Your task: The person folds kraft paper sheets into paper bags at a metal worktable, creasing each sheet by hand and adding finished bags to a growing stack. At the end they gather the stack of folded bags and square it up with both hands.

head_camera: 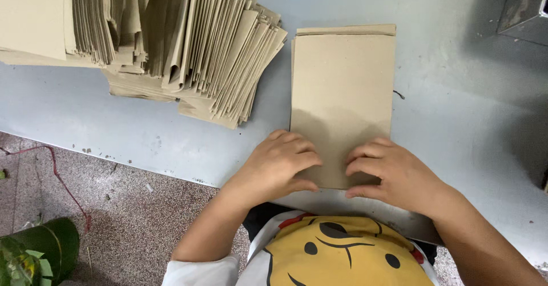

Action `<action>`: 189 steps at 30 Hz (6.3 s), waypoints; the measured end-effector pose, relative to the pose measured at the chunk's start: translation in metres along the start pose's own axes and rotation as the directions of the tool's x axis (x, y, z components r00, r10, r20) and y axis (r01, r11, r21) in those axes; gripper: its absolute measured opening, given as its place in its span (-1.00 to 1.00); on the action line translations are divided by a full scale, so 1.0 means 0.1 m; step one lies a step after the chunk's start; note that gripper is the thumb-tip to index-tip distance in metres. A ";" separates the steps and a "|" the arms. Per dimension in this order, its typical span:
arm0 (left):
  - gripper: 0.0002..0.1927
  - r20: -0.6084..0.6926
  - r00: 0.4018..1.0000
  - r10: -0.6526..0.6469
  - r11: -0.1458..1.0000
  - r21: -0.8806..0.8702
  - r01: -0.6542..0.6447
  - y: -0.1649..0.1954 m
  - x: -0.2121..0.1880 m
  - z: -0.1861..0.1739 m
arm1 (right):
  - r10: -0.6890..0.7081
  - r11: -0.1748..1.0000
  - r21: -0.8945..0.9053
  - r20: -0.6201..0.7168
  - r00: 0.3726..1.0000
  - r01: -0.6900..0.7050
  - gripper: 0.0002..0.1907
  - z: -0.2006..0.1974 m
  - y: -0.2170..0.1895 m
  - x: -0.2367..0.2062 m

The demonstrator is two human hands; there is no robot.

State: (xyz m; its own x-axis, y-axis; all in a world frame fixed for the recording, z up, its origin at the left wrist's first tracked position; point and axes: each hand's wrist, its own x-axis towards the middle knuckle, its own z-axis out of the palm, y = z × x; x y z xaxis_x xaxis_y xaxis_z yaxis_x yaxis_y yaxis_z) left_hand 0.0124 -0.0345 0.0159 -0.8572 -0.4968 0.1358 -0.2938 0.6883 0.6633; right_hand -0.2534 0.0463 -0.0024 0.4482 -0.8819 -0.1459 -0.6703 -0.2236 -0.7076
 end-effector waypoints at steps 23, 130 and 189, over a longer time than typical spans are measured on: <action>-0.41 -0.570 0.761 -0.310 0.940 -0.302 0.157 0.12 0.08 0.27 | 0.094 0.991 -0.057 -0.369 0.925 -0.123 -0.83 -0.03 -0.24 -0.01; -0.44 -0.727 0.577 -0.372 0.916 -0.187 0.355 -0.87 -0.12 -0.58 | -0.107 0.963 -0.260 -0.119 0.987 0.073 -0.63 0.14 -0.17 -0.10; -0.52 -0.213 0.976 -0.038 0.833 -0.546 -0.087 0.05 0.12 0.26 | -0.011 0.867 0.358 -0.683 0.731 0.348 -0.34 0.00 -0.20 -0.11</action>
State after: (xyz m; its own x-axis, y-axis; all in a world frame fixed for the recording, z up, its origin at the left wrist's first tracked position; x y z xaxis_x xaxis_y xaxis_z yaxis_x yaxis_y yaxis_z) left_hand -0.0109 -0.0233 0.0018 -0.7356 -0.6238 0.2640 0.0601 0.3281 0.9427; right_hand -0.2450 0.0607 0.0134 -0.0684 -0.9252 0.3734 -0.2136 -0.3520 -0.9113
